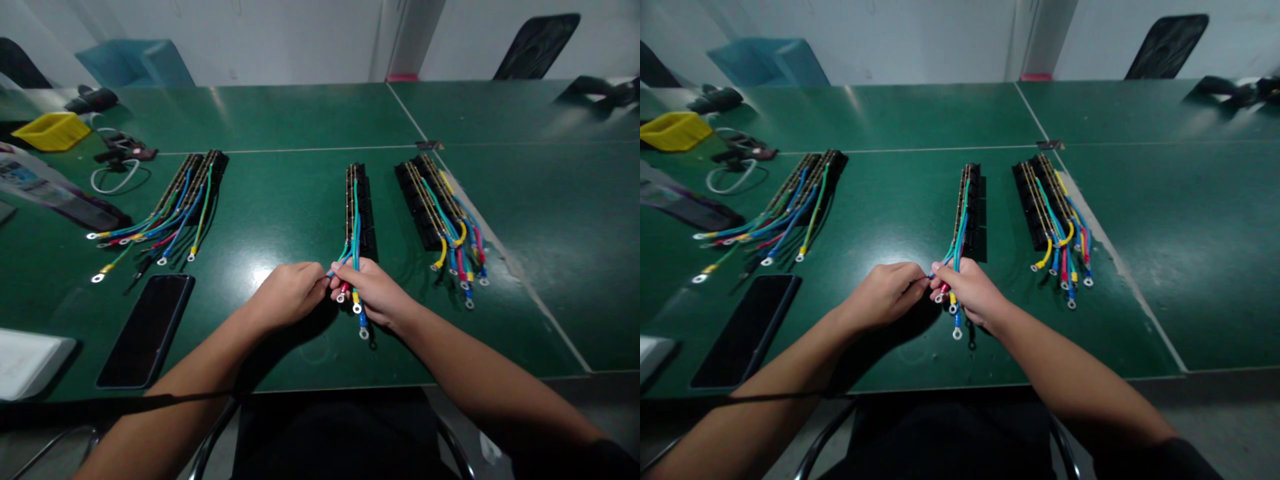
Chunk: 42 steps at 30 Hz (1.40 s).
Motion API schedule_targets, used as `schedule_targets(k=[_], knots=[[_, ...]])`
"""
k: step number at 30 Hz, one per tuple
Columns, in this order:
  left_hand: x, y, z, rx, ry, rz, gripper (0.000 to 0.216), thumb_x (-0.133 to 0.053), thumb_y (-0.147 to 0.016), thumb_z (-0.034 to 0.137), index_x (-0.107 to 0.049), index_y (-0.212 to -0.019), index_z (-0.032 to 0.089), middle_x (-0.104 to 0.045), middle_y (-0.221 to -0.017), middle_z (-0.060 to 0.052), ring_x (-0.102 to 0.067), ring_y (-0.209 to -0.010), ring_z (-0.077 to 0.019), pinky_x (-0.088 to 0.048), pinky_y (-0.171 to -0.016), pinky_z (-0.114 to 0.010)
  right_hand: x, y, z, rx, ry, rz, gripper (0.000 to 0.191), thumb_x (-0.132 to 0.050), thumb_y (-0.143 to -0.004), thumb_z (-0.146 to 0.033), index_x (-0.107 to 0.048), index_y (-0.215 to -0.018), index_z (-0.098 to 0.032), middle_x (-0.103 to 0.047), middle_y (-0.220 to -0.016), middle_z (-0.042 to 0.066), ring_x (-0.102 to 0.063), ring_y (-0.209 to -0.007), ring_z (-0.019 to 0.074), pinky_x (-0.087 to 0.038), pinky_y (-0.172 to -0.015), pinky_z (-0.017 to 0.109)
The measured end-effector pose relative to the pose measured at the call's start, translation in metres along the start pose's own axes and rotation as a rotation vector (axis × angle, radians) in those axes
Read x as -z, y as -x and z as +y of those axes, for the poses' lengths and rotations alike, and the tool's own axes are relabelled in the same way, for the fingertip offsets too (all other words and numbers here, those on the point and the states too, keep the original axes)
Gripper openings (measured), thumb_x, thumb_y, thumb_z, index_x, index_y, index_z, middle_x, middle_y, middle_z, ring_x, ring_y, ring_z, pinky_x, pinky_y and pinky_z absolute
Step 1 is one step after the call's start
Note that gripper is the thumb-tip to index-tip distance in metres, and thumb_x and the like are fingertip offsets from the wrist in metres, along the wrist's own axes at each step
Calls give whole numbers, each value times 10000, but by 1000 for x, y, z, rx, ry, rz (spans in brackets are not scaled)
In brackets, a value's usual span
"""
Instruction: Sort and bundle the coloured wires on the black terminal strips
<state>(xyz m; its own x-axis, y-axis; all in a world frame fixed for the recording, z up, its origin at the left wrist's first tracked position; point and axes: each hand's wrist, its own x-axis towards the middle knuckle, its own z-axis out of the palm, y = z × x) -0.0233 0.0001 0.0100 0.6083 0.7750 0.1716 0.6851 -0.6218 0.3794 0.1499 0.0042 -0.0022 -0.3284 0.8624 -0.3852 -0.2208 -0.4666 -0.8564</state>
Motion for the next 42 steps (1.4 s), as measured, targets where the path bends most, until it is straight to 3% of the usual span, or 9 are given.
schedule_targets(k=[6, 15, 26, 37, 42], knots=[[0, 1, -4, -80, 27, 76, 178, -469, -896, 242, -525, -746, 164, -510, -672, 2, -453, -600, -112, -316, -573, -240, 2, -2, 1, 5, 12, -26, 259, -638, -822, -301, -569, -639, -131, -568, -522, -8, -541, -435, 70, -420, -430, 175], [3, 1, -2, -47, 30, 1, 222, -405, -939, 224, -562, -799, 154, -531, -679, 0, -486, -606, -112, -327, -579, -240, 2, -2, -1, -30, 43, -21, 192, -619, -835, -279, -567, -705, -147, -583, -564, -8, -551, -429, 76, -376, -388, 169], [2, -1, -4, -62, 60, 6, 214, -447, -919, 209, -624, -815, 148, -569, -661, -7, -503, -601, -113, -330, -581, -235, 3, -3, -2, -62, 34, -6, 209, -551, -887, -227, -567, -698, -138, -573, -552, 4, -532, -421, 69, -365, -370, 153], [-5, -1, -6, 0, 11, 99, 157, -514, -897, 251, -578, -787, 160, -564, -648, 12, -481, -561, -100, -321, -550, -215, 3, -3, -1, -13, -23, 35, 222, -522, -906, -224, -530, -697, -148, -550, -552, -12, -515, -413, 66, -342, -367, 163], [-4, -3, -2, -16, -48, 6, 201, -421, -935, 226, -550, -795, 160, -563, -694, -7, -513, -627, -124, -349, -593, -233, 4, -5, 0, 4, -70, 9, 137, -534, -894, -199, -505, -767, -157, -546, -589, -32, -537, -433, 65, -368, -389, 157]])
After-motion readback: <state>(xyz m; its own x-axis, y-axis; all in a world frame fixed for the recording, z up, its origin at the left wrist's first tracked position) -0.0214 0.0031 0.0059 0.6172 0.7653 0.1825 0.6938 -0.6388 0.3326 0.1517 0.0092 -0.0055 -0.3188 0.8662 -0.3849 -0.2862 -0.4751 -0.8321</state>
